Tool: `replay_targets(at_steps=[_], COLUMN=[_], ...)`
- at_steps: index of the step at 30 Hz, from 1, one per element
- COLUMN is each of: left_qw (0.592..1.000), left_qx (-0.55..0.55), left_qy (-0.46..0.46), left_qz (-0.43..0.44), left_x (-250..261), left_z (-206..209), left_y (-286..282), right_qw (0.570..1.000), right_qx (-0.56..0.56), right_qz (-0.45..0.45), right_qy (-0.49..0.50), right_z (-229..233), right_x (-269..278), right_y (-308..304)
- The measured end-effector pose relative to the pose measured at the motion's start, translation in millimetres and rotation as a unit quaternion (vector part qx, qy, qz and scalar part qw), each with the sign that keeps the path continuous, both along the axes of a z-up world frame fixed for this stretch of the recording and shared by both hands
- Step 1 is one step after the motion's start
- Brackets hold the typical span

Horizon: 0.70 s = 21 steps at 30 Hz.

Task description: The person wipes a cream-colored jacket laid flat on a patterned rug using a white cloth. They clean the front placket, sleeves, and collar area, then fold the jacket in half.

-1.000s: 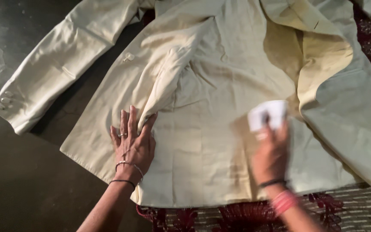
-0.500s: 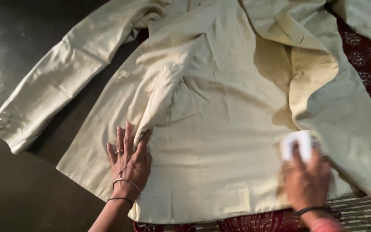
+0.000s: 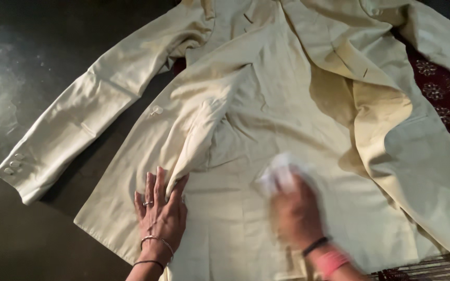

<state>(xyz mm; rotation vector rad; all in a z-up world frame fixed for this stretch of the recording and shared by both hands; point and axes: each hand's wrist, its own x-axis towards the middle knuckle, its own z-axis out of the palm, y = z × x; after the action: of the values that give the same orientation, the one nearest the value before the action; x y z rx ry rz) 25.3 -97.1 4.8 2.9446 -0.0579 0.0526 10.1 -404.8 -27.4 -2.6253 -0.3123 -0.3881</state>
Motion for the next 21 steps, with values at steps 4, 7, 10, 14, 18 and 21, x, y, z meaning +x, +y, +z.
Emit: replay_targets(at_steps=[4,7,10,14,18,21], left_qw=[1.000,0.999,0.994,0.982,0.998,0.997], left_qx=[-0.010,-0.007,-0.056,0.090,-0.009,-0.023], left_qy=[-0.024,-0.032,-0.081,-0.111,-0.003,-0.028], left_qz=[-0.002,0.013,-0.056,-0.121,-0.055,-0.071], left_x=[2.2,15.1,46.9,84.8,95.6,94.5], left_z=[7.5,10.1,9.5,7.5,12.0,16.0], left_y=[-1.9,-14.6,-28.2,-42.8,-34.8,-28.7], right_qw=[0.983,0.981,0.976,0.994,0.992,0.979], right_qx=[-0.105,-0.065,0.188,0.004,0.121,-0.196], right_qz=[-0.146,-0.166,-0.104,0.103,0.027,-0.061], right_qy=[-0.019,-0.081,-0.041,-0.019,-0.020,0.013], right_z=[18.3,20.8,20.1,20.2,-9.6,-8.9], right_x=[35.1,59.0,72.8,92.5,126.5,139.6], right_y=[-94.6,-61.6,39.5,83.6,0.1,-103.7])
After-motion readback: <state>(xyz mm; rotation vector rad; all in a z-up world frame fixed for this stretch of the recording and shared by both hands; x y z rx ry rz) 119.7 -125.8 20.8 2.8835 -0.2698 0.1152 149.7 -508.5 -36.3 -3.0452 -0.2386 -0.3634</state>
